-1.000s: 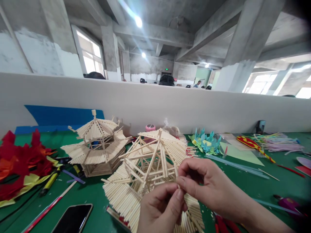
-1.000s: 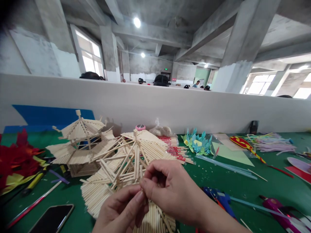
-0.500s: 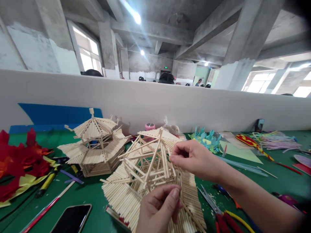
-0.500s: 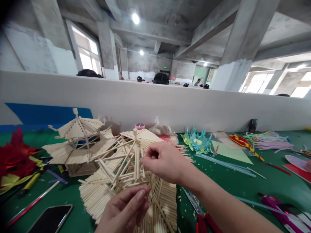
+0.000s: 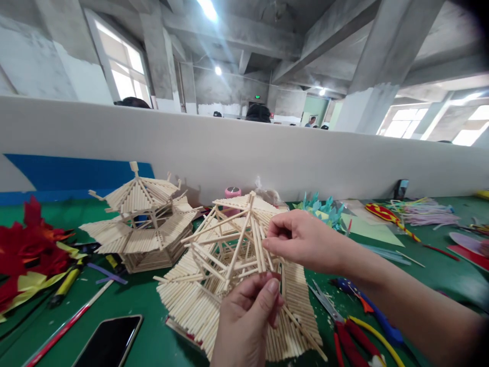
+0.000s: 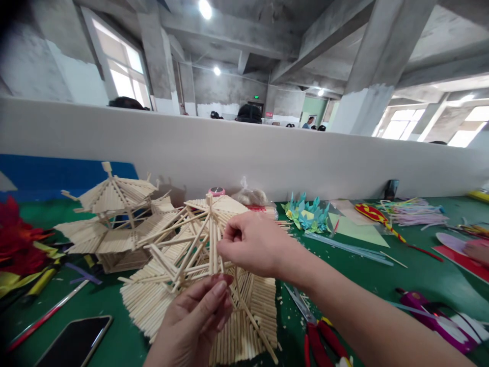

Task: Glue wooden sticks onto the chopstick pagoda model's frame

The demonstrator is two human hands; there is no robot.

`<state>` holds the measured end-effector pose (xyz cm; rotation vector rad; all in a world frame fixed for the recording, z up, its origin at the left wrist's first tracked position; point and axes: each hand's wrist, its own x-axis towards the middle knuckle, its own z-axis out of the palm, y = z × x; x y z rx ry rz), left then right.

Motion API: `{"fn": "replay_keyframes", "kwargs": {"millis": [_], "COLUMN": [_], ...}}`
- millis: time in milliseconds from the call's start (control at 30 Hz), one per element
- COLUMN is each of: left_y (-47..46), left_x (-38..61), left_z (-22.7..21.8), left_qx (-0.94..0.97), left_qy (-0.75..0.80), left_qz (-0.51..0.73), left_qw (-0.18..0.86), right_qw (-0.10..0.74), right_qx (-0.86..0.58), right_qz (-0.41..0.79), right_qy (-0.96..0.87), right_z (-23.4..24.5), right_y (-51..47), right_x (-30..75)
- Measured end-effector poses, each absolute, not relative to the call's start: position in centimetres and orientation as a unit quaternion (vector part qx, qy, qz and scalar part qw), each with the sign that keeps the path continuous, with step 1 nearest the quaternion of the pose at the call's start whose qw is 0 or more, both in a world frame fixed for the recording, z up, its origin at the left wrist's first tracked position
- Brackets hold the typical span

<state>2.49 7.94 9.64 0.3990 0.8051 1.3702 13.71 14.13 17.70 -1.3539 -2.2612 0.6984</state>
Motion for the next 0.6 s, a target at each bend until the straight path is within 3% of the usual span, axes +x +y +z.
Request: {"fn": "replay_keyframes", "kwargs": {"millis": [600], "left_y": [8.53], "left_x": [2.56], "left_z": [8.83], "left_qx": [0.155], "left_qy": [0.306], "left_qz": [0.629], "left_qw": [0.698], "right_qw": [0.211], "right_qx": [-0.503], "right_qz": [0.187], "right_qy": [-0.817], "right_z": [17.78], "right_y": [13.16], "right_x": [13.54]}}
